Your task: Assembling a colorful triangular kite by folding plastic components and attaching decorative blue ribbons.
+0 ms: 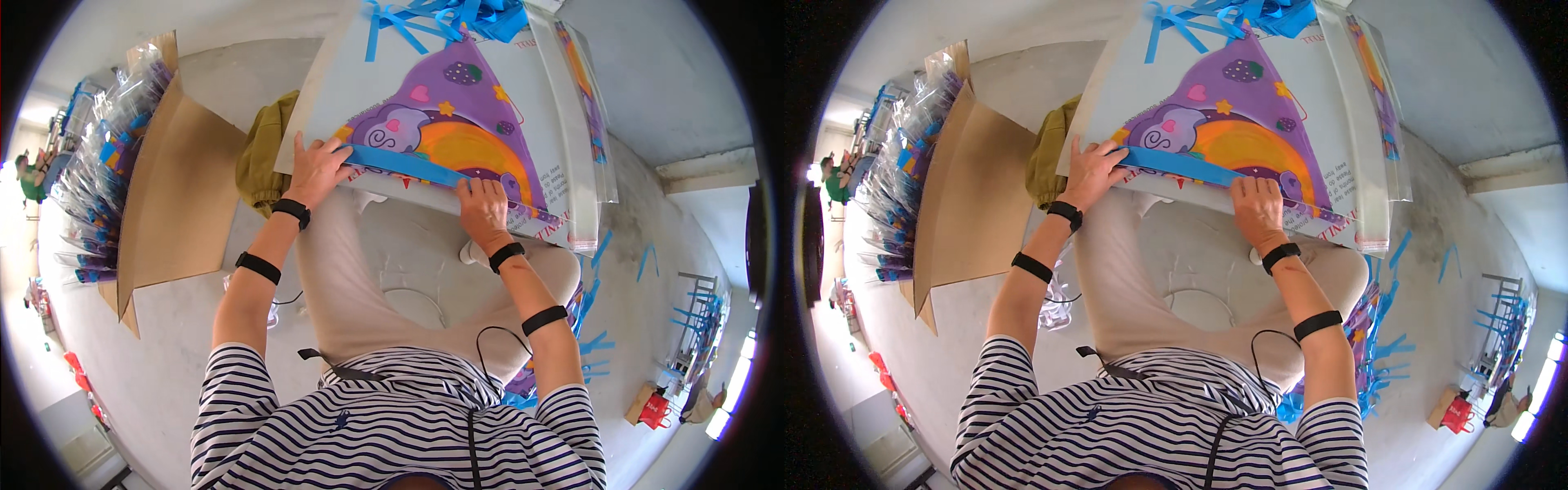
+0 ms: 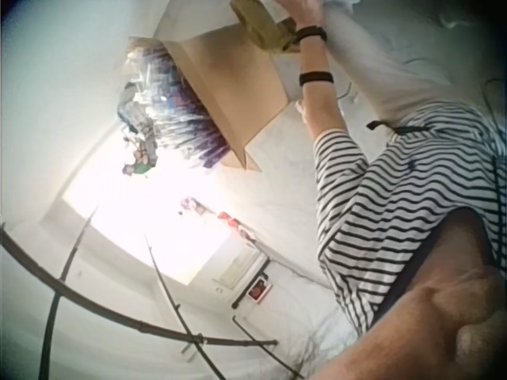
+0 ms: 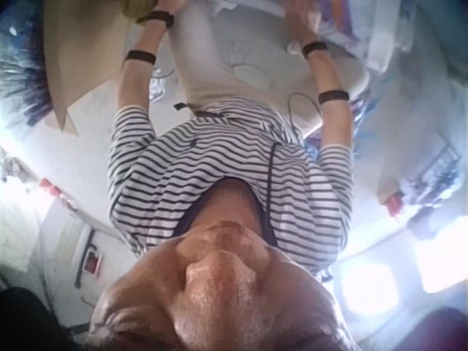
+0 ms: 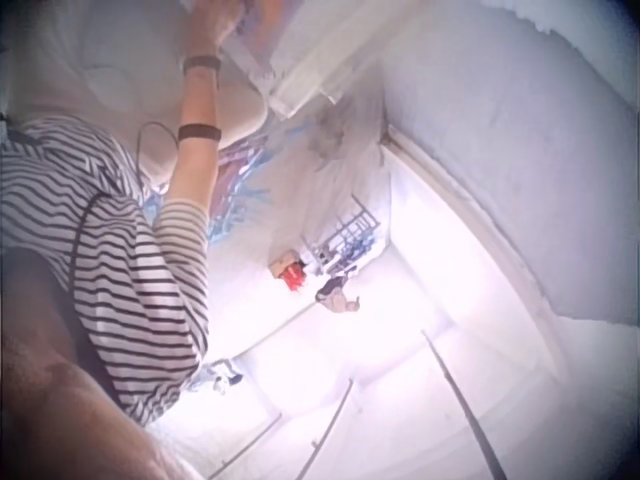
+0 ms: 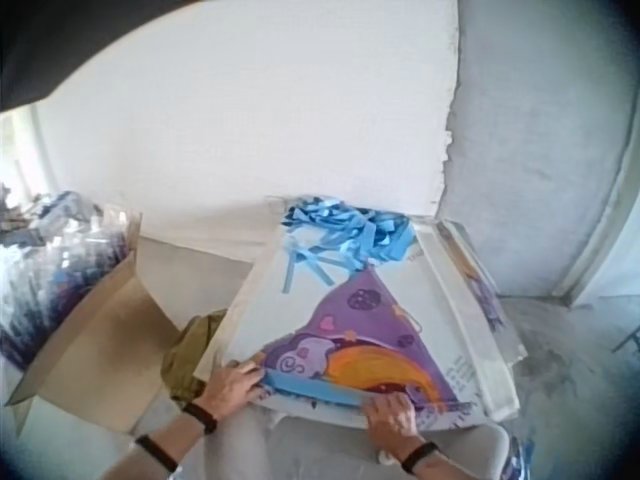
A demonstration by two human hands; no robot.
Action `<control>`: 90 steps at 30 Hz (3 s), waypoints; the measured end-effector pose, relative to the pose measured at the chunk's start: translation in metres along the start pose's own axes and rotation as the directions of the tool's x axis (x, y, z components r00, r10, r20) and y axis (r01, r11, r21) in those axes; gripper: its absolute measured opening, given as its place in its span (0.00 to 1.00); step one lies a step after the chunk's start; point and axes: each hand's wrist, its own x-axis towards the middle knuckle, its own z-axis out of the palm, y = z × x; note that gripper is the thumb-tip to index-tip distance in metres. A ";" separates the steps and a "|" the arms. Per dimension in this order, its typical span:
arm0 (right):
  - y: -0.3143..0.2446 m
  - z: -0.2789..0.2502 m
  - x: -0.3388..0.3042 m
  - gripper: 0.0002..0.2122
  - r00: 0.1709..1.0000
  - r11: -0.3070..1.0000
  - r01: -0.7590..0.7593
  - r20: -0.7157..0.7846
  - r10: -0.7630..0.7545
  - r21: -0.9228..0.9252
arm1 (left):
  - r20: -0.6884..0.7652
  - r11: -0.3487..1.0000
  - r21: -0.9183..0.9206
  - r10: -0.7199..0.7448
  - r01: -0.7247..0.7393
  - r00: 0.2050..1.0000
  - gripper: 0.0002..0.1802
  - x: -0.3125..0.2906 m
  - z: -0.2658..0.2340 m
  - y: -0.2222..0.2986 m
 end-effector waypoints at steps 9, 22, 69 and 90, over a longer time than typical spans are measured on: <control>0.008 -0.010 0.015 0.07 0.973 0.956 -0.229 0.034 0.227 0.186 | 0.024 1.000 -0.015 -0.022 0.023 0.999 0.14 0.002 -0.001 -0.003; 0.028 0.003 0.022 0.06 0.833 0.756 -0.547 0.331 0.444 0.360 | 0.276 0.996 -0.039 -0.062 0.076 0.959 0.05 0.043 -0.012 -0.016; -0.013 0.008 0.024 0.13 0.989 0.975 0.150 -0.027 -0.147 0.164 | -0.058 0.985 0.135 0.121 -0.112 0.991 0.15 0.002 0.012 -0.003; -0.029 0.007 0.018 0.17 0.997 0.986 -0.065 -0.018 0.069 0.152 | 0.042 0.967 0.196 0.156 -0.161 0.987 0.33 0.002 0.007 0.006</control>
